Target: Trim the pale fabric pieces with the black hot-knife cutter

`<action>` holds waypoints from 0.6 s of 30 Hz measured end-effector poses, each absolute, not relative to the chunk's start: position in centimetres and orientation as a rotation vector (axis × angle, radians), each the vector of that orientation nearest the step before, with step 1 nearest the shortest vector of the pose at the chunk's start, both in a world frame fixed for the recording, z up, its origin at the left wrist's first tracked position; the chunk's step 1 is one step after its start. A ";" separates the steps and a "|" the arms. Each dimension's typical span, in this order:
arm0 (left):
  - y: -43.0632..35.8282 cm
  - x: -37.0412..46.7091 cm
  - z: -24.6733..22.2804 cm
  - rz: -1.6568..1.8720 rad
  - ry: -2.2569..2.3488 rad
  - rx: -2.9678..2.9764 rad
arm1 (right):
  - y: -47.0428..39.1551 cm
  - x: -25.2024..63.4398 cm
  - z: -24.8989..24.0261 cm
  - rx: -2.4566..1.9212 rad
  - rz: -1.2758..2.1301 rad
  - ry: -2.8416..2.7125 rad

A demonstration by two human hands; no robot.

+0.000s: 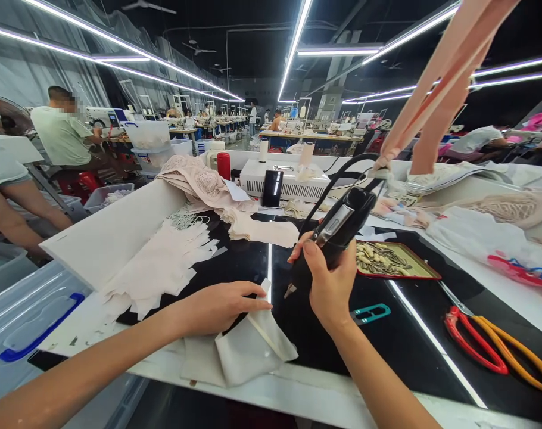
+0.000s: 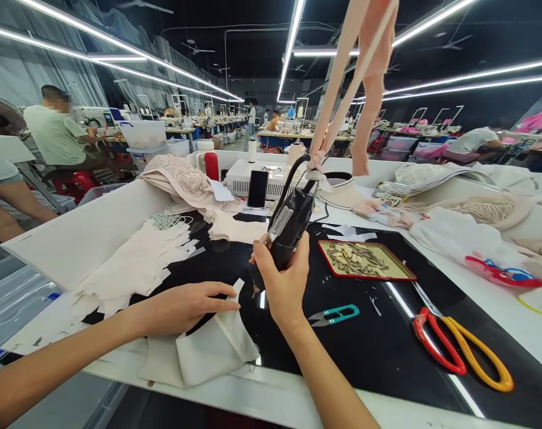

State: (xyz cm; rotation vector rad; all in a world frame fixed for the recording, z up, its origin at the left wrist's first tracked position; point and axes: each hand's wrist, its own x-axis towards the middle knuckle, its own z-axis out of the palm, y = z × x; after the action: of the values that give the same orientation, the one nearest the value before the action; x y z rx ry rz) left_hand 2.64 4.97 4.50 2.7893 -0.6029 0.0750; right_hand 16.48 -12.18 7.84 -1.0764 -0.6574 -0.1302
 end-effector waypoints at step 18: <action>-0.2 4.9 0.9 0.416 -0.716 2.975 | -20.3 18.5 5.8 -1.171 -0.818 -0.542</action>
State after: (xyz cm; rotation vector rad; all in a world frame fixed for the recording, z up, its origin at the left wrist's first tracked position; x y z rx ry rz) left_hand 4.91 -0.20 0.90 2.9752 -0.7161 0.4160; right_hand 18.47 -20.33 5.78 -1.1707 -0.5423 -0.8176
